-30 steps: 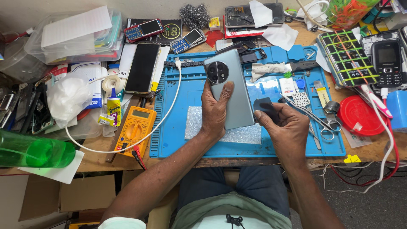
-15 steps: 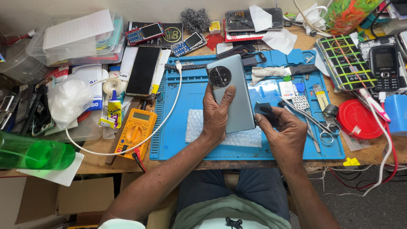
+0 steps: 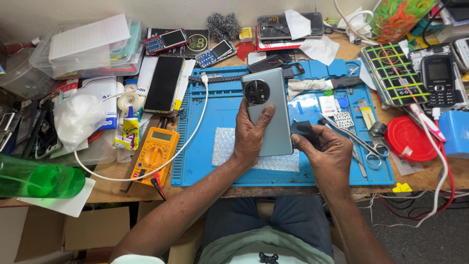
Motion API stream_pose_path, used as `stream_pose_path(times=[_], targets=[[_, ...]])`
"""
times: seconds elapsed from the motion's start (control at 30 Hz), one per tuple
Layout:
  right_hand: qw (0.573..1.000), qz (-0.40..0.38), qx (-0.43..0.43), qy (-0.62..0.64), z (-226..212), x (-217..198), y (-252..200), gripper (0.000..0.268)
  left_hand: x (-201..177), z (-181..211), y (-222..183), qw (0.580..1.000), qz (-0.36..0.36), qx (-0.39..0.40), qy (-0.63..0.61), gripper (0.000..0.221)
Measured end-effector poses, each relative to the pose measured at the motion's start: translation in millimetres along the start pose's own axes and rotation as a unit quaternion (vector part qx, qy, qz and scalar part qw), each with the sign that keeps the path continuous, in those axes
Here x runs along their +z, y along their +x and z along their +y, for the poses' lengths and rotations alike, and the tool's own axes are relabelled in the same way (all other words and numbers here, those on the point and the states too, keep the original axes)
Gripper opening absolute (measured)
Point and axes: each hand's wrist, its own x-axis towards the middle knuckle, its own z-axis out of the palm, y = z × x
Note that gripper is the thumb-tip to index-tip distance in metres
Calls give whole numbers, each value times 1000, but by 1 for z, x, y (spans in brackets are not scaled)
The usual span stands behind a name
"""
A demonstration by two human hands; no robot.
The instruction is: The person connects a smartphone to a power source and then uses a plastic pry tool to remove the back cover. They proceed to use a screwdriver and tweezers to unscrew and detach internal components, including the battery connector, exposing the motherboard and camera module.
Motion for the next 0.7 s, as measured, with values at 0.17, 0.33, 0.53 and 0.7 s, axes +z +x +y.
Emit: stream_pose_path(times=[0.17,0.33,0.53,0.7], targets=[[997,1,0,76,10,-2,8,29,2,0,-1,1000,-7,-2,3,47],[998,-22,42,49,15,-14,22,19,6,4,5,996,13,-49,-71,49],[991,-97,83,-41,21,-31,28,16,4,2,3,995,13,-51,-79,44],[984,-121,97,-84,18,-27,23,18,1,1,5,997,22,-38,-70,43]])
